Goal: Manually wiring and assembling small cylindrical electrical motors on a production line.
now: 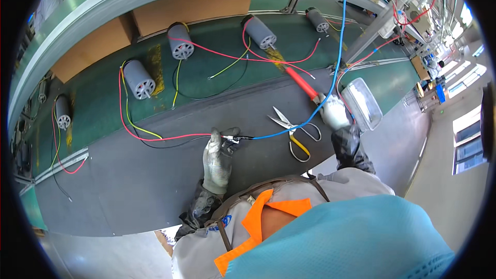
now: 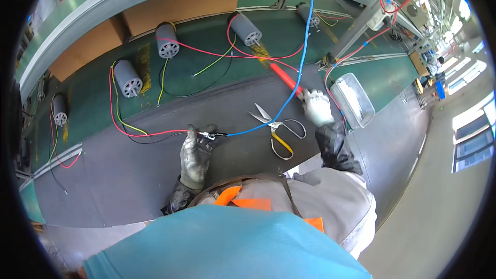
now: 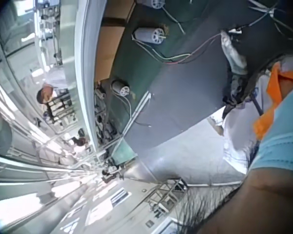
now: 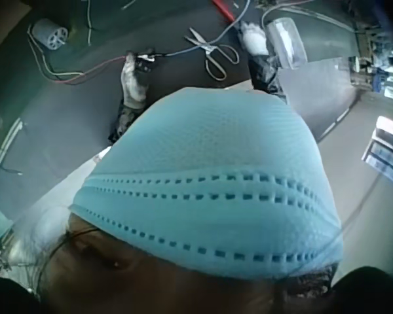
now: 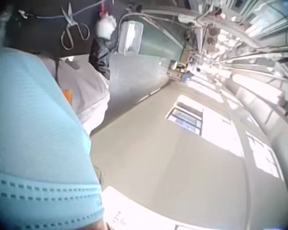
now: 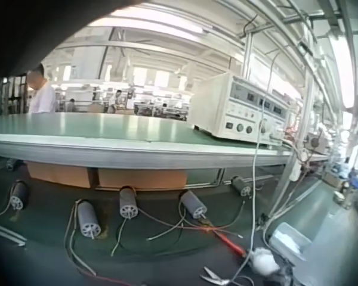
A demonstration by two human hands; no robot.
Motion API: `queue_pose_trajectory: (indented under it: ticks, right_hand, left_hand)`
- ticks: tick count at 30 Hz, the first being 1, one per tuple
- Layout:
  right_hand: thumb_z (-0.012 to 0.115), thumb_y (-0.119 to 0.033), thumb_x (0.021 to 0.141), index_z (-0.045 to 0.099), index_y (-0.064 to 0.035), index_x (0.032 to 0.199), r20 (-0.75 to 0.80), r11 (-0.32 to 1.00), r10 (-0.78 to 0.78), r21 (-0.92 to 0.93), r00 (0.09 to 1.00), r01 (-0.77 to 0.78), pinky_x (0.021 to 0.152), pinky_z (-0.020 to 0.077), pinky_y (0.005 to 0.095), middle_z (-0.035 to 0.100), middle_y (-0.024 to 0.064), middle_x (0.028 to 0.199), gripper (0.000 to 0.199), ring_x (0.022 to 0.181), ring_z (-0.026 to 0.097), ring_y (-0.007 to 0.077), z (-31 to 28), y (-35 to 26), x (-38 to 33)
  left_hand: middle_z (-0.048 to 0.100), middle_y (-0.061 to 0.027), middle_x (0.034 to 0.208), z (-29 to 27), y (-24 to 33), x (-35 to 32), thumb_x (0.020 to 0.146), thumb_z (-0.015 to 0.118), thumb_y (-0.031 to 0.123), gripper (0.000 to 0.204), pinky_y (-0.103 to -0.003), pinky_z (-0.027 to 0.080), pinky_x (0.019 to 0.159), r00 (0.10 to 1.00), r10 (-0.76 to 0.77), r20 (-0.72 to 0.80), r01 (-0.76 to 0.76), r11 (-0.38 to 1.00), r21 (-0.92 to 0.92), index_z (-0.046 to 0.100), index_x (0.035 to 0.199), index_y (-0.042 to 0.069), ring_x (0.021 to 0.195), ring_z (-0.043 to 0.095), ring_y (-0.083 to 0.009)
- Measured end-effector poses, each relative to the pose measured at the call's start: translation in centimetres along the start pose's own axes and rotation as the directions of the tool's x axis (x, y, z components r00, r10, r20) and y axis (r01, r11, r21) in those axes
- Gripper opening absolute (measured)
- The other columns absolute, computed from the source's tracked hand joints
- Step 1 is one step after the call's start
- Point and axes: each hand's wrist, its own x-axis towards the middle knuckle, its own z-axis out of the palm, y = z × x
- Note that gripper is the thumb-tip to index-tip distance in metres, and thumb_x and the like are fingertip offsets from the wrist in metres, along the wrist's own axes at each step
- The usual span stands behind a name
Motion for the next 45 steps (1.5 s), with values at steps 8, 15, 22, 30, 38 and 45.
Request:
queue_pose_trajectory:
  ticks: [8, 15, 22, 30, 38, 45]
  right_hand:
    - [0.067, -0.027, 0.098, 0.064, -0.0015, 0.134, -0.158, 0.14, -0.842, 0.86, 0.516, 0.491, 0.106, 0.0464, 0.0405, 0.071, 0.013, 0.118, 0.044, 0.113, 0.066, 0.027, -9.4, -15.1, -5.0]
    - [0.064, -0.026, 0.102, 0.062, 0.0051, 0.13, 0.161, 0.248, -0.144, 0.961, 0.976, -0.122, 0.062, 0.0523, 0.0241, 0.071, 0.0077, 0.081, 0.042, 0.066, 0.066, 0.0111, -8.7, -11.2, 3.4]
    - [0.071, -0.017, 0.096, 0.065, -0.0033, 0.133, -0.186, 0.414, -0.444, 0.825, 0.876, 0.385, 0.084, 0.054, 0.025, 0.076, 0.0099, 0.106, 0.041, 0.092, 0.065, 0.0063, -8.5, -26.6, 10.5]
    - [0.076, -0.022, 0.086, 0.043, -0.0165, 0.156, -0.534, 0.414, -0.08, 0.751, 0.842, 0.515, 0.076, 0.0582, 0.0413, 0.073, 0.0208, 0.109, 0.077, 0.093, 0.072, 0.0332, 6.2, -42.6, 34.9]
    - [0.072, 0.001, 0.086, 0.045, -0.0161, 0.156, -0.107, -0.038, -0.42, 0.994, 0.901, 0.1, 0.047, 0.0448, 0.0283, 0.067, 0.0016, 0.087, 0.077, 0.056, 0.057, 0.011, 0.7, -41.7, 29.2]
    - [0.069, -0.01, 0.094, 0.044, -0.0139, 0.157, -0.124, 0.12, -0.623, 0.96, 0.772, 0.251, 0.074, 0.051, 0.0206, 0.071, 0.0034, 0.108, 0.068, 0.083, 0.059, 0.0022, -5.9, -30.1, 5.2]
  left_hand:
    - [0.068, -0.0067, 0.085, 1.2, -0.2, 0.9, 0.105, 0.06, 0.017, 0.023, -0.032, 0.047, 0.067, 0.974, 0.202, -0.104, -0.091, 0.765, 0.637, 0.067, 0.093, -0.001, 0.077, 0.058, -0.01]
    - [0.068, -0.0223, 0.112, -14.3, 15.3, -7.4, 0.096, 0.07, 0.036, 0.038, -0.052, 0.052, 0.085, 0.373, 0.921, 0.108, 0.632, -0.338, 0.697, 0.067, 0.109, 0.001, 0.097, 0.065, -0.0385]
    - [0.064, -0.0216, 0.129, -15.2, 15.0, -8.6, 0.09, 0.072, 0.02, 0.043, -0.051, 0.049, 0.1, 0.416, 0.86, 0.297, 0.417, -0.47, 0.778, 0.063, 0.129, 0.003, 0.118, 0.061, -0.0397]
    - [0.061, -0.0208, 0.133, -9.0, 12.4, 11.8, 0.093, 0.069, 0.032, 0.051, -0.049, 0.046, 0.105, 0.84, 0.424, 0.339, -0.068, -0.537, 0.841, 0.059, 0.134, 0.004, 0.127, 0.057, -0.0383]
    - [0.068, -0.0238, 0.107, -5.0, 7.2, 15.0, 0.091, 0.063, 0.039, 0.041, -0.049, 0.052, 0.092, 0.891, 0.075, 0.448, -0.352, -0.511, 0.785, 0.071, 0.113, 0.005, 0.108, 0.064, -0.0397]
    - [0.069, -0.0164, 0.105, -3.8, 9.0, 2.9, 0.093, 0.066, 0.014, 0.024, -0.039, 0.057, 0.082, 0.523, 0.51, 0.683, -0.661, -0.263, 0.703, 0.071, 0.116, 0.01, 0.096, 0.068, -0.0317]
